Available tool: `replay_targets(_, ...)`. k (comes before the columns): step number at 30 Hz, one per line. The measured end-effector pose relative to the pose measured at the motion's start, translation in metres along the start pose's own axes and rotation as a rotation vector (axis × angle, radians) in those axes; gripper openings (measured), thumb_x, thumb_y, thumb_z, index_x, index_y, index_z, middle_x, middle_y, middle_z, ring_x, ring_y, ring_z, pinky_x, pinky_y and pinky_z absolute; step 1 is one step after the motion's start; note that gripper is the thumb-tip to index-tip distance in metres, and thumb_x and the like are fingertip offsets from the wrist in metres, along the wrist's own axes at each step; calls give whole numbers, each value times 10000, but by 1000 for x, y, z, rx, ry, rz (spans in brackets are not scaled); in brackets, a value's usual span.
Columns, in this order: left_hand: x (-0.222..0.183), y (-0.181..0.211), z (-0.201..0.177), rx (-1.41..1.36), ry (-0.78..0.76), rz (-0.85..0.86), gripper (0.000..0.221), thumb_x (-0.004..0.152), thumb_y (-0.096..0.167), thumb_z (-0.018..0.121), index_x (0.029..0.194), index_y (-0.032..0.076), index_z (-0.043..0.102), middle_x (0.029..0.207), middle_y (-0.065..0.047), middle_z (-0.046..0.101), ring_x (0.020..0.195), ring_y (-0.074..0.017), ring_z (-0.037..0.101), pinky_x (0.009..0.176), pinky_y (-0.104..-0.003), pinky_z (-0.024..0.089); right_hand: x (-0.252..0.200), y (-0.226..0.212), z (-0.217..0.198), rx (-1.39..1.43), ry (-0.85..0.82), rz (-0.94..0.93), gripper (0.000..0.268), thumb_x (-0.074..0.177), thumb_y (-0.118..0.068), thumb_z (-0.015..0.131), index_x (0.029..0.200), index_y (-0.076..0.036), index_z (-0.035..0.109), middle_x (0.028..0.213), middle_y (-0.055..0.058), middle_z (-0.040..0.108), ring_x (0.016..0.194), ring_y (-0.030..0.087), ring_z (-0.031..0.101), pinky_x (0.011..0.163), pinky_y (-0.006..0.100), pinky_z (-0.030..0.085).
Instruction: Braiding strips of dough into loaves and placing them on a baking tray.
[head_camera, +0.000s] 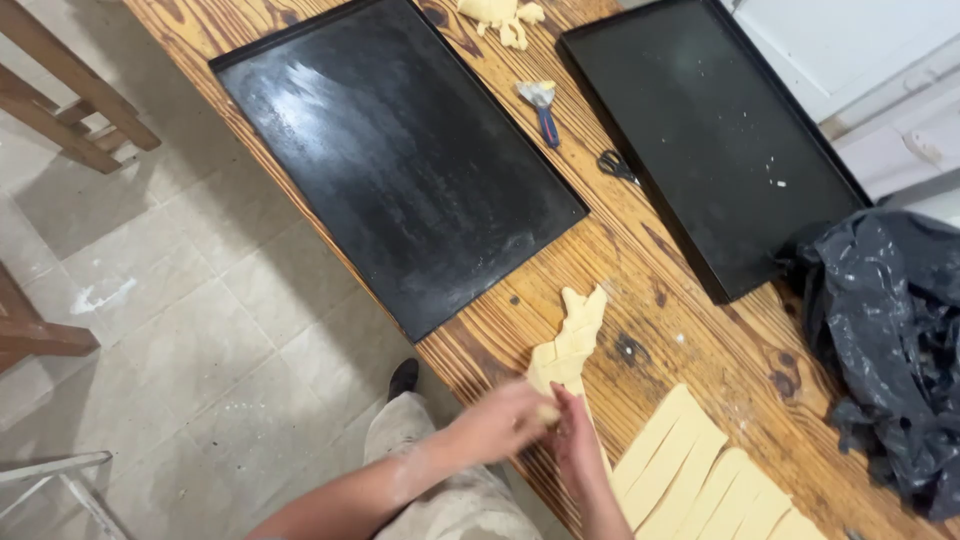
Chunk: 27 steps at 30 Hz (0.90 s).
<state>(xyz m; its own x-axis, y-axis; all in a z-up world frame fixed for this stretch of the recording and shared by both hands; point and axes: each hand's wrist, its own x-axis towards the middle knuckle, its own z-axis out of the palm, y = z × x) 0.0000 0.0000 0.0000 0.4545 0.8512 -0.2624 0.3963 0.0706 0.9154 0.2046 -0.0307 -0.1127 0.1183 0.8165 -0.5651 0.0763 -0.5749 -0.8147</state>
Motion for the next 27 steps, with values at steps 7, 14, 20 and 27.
replay_targets(7,13,-97,39,-107,-72,357,283,938,62,609,1202,-24,664,1121,-285,667,1179,-497,599,1083,-547,436,3,63,-29,501,5,159,445,992,-145,636,1409,-30,534,1217,213,704,975,279,766,759,400,660)
replay_targets(14,42,-144,42,445,194,368,265,928,129,635,1189,93,668,1064,-87,629,1113,-298,646,986,-398,513,-8,48,-32,307,183,36,299,989,-68,648,1267,42,633,1108,172,681,887,283,764,694,348,687)
replay_targets(20,67,-135,77,871,308,682,651,969,374,561,1560,119,464,1609,-99,452,1504,-269,396,1232,-456,292,-13,88,-55,28,250,43,297,979,-123,696,1256,-17,693,1019,110,708,830,184,717,682,284,640)
replay_targets(27,73,-127,76,923,34,515,633,1058,451,358,1629,179,332,1690,-14,322,1580,-226,205,1269,-538,100,-38,69,-65,-678,265,238,343,874,-528,769,1070,-249,730,933,-18,792,972,247,755,807,406,589)
